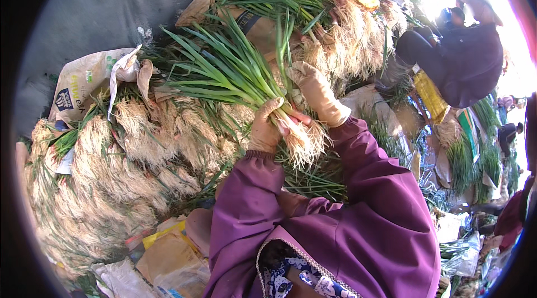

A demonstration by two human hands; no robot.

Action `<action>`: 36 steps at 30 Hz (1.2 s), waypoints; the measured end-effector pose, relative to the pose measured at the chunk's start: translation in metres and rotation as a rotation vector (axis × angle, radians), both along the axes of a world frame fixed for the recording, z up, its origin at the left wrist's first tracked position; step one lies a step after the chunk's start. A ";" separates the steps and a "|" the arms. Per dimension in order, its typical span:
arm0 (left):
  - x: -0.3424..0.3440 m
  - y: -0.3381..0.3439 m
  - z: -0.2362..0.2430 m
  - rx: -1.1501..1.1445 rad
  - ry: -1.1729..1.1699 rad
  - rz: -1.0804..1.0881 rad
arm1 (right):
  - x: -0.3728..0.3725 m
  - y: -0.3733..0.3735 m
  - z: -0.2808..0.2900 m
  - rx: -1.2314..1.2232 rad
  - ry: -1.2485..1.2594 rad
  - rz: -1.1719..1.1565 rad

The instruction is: The person sits on the ground and cleans bunches of green onions by hand. They remove roots and trim the green tops, then place the cleaned onions into a sack.

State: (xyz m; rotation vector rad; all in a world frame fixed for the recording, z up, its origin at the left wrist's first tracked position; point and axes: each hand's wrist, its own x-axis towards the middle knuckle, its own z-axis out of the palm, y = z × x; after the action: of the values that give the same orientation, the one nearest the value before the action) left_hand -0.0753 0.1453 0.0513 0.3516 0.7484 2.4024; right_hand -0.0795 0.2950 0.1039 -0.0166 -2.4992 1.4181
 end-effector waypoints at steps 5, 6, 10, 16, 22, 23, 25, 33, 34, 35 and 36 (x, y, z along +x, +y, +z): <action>0.003 0.000 0.019 0.016 -0.025 0.125 | 0.013 -0.010 0.013 -0.631 0.114 0.262; 0.004 -0.005 0.021 0.030 -0.042 0.147 | 0.016 -0.007 0.007 -0.857 0.007 0.243; 0.000 -0.022 0.022 0.164 -0.246 0.114 | 0.022 0.050 -0.012 -1.485 -0.053 0.385; -0.003 -0.020 0.014 0.120 -0.225 0.048 | -0.035 0.027 -0.031 -1.218 -0.285 0.386; -0.006 -0.020 0.006 0.358 -0.351 0.021 | -0.062 -0.035 -0.024 -1.121 -0.061 0.245; -0.008 -0.018 0.006 0.345 -0.332 0.056 | -0.055 -0.038 -0.026 -0.701 -0.036 0.112; -0.010 -0.015 0.008 0.318 -0.297 0.117 | -0.035 -0.030 -0.027 -0.607 0.048 0.121; -0.037 -0.037 0.029 0.614 0.096 -0.002 | 0.037 0.070 0.001 -0.734 -0.332 0.378; -0.038 -0.037 0.029 0.689 0.131 -0.054 | 0.047 0.076 0.002 -0.707 0.008 0.761; -0.039 -0.035 0.028 0.547 0.052 0.113 | 0.038 0.082 0.006 -0.467 0.079 0.584; -0.040 -0.032 0.027 0.420 0.019 0.230 | 0.027 0.086 0.009 -0.227 0.153 0.412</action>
State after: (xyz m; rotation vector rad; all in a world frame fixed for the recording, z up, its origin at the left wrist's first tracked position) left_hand -0.1154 0.1135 0.0787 0.4763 0.2963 2.7751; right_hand -0.0527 0.3811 0.1131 0.5697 -2.2889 1.7762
